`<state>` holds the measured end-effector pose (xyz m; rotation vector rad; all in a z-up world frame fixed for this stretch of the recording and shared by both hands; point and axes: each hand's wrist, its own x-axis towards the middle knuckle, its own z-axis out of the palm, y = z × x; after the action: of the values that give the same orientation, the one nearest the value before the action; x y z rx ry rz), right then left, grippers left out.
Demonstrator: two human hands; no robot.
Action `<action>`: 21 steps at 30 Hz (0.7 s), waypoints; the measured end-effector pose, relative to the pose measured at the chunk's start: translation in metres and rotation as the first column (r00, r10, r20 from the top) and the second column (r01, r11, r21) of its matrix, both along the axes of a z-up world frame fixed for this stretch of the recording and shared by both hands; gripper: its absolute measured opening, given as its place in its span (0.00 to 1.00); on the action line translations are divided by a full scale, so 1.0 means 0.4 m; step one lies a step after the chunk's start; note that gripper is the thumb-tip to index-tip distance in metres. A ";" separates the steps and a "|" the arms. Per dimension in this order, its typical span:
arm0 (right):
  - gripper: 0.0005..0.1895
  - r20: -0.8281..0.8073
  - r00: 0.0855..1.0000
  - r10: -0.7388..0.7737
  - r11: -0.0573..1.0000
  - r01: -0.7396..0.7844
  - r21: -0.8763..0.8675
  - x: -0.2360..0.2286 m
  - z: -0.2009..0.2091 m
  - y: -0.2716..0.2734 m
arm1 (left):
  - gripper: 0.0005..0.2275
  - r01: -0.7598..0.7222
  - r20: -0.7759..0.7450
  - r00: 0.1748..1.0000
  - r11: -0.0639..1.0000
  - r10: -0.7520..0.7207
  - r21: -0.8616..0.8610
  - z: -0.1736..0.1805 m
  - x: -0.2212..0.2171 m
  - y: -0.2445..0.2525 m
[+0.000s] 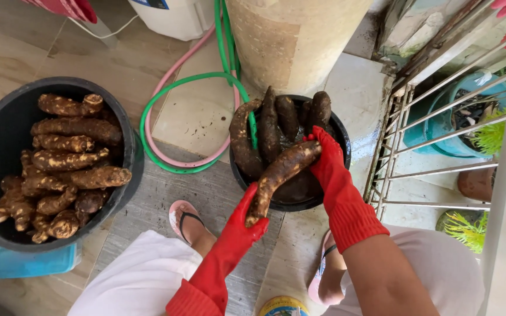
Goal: Washing and scrubbing large roots in a bucket of water to remove dirt.
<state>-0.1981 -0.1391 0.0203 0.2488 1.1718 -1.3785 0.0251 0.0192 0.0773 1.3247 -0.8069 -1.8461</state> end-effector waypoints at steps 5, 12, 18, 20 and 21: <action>0.15 -0.088 0.994 -0.069 0.993 0.077 0.092 -0.017 -0.092 -0.025 | 0.38 0.324 0.509 0.861 0.768 0.003 -0.553 -0.066 -0.011 0.020; 0.22 -0.268 0.935 0.231 0.951 -0.158 0.267 0.006 -0.047 -0.001 | 0.38 0.686 0.896 0.435 0.610 0.092 -0.396 -0.082 -0.012 0.022; 0.16 -0.186 0.944 0.272 0.944 -0.224 0.243 0.021 0.033 0.033 | 0.39 0.814 0.923 0.329 0.436 0.198 -0.384 -0.098 0.004 0.007; 0.27 -0.024 0.976 0.216 0.936 -0.200 0.291 0.031 0.078 0.056 | 0.38 0.683 0.836 0.485 0.486 0.257 -0.546 -0.114 0.004 0.019; 0.27 -0.023 0.976 0.215 0.937 -0.199 0.287 0.027 0.056 0.054 | 0.38 0.684 0.836 0.484 0.483 0.260 -0.546 -0.092 -0.001 0.011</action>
<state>-0.1873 -0.1176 0.0425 0.2835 1.4012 -1.0368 0.0247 0.0235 0.0405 1.3435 -2.2380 -0.4389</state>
